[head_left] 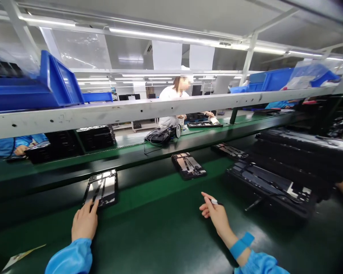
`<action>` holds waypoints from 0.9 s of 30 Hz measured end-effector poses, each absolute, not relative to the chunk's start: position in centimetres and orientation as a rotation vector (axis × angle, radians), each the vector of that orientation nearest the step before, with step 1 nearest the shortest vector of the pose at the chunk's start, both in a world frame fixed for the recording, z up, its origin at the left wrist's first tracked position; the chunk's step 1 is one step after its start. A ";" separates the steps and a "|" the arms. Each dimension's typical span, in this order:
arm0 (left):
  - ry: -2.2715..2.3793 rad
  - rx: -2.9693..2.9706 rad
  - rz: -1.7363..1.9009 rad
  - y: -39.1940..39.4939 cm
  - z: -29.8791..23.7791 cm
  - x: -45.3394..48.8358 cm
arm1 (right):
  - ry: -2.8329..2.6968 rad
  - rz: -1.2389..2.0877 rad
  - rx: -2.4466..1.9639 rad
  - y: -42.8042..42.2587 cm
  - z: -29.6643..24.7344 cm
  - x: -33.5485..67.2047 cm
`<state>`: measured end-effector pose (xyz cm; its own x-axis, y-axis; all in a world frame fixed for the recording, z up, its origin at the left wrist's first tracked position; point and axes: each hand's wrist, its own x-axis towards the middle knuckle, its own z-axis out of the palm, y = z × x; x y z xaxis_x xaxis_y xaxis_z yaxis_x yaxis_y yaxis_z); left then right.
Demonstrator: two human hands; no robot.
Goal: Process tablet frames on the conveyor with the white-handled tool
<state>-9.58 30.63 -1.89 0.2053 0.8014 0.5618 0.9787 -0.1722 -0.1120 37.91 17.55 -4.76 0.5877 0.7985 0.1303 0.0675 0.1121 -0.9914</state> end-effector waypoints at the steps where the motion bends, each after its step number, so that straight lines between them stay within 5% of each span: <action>1: -1.585 -2.048 -0.552 30.4 -2.3 -9.1 | -0.810 0.606 -1.387 18.2 -4.9 38.7; 7: -1.157 -2.438 -0.599 27.9 -3.7 1.7 | -0.794 0.363 -1.543 23.3 -4.7 42.5; 15: -1.234 -2.657 -0.615 28.3 -3.1 17.7 | -0.770 0.138 -1.871 28.8 -3.6 43.6; 27: -1.647 -2.853 -0.888 31.9 -2.9 22.6 | -0.954 0.245 -1.778 29.5 -3.3 42.3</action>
